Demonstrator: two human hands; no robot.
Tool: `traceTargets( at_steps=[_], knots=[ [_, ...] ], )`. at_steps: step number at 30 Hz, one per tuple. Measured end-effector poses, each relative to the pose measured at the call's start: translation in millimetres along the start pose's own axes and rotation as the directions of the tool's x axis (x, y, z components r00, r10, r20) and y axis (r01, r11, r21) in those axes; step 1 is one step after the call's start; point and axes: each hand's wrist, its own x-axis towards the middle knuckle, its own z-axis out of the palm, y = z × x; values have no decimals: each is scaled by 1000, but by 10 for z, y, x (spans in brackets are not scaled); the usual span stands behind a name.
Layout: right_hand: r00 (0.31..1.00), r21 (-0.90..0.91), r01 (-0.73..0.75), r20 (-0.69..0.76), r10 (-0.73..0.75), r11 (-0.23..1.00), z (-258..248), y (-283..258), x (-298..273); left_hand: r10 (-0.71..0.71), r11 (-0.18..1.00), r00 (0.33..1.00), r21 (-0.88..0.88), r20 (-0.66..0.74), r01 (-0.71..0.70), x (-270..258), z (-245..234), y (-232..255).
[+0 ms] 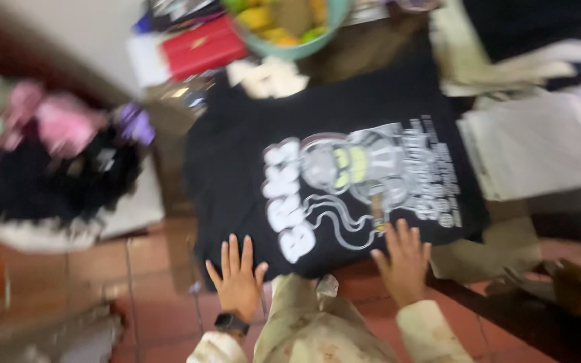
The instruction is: The person folds a black t-shirt on a table, aligns the sleeves, and places it onto a stack of folded shirts. The person then picks up a pair of black socks and begins folding them together.
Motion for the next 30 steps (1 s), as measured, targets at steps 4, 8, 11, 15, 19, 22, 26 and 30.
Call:
traceTargets(
  at_steps=[4, 8, 11, 15, 19, 22, 26, 30],
  knots=[
    [1000, -35, 24, -13, -24, 999, 21, 25, 5, -239, 971, 971, 9, -27, 239, -325, 4, -254],
    [989, 51, 144, -48, -142, 988, 7, -245, 34, -490, 872, 833, -132, -258, 471, -332, 13, -317],
    [970, 96, 239, 10, -241, 966, 63, -443, 50, -658, 753, 723, -163, -210, 638, -167, 53, -411],
    [942, 108, 330, 34, -335, 938, 247, -545, 200, -621, 771, 733, -48, -280, 635, 27, 200, -517],
    [949, -36, 298, 117, -292, 954, 354, -495, 277, -654, 718, 657, -33, -375, 695, 101, 199, -718],
    [959, -74, 263, 132, -252, 962, 344, -559, 318, -710, 684, 644, -63, -287, 726, 107, 43, -687],
    [967, -41, 250, 68, -247, 967, 274, -850, 381, -231, 971, 948, -107, -219, 212, 292, -191, -371],
    [927, 35, 365, 73, -367, 930, 277, -1366, 589, 55, 959, 993, -271, -106, -82, 571, -317, -362]
  ],
)
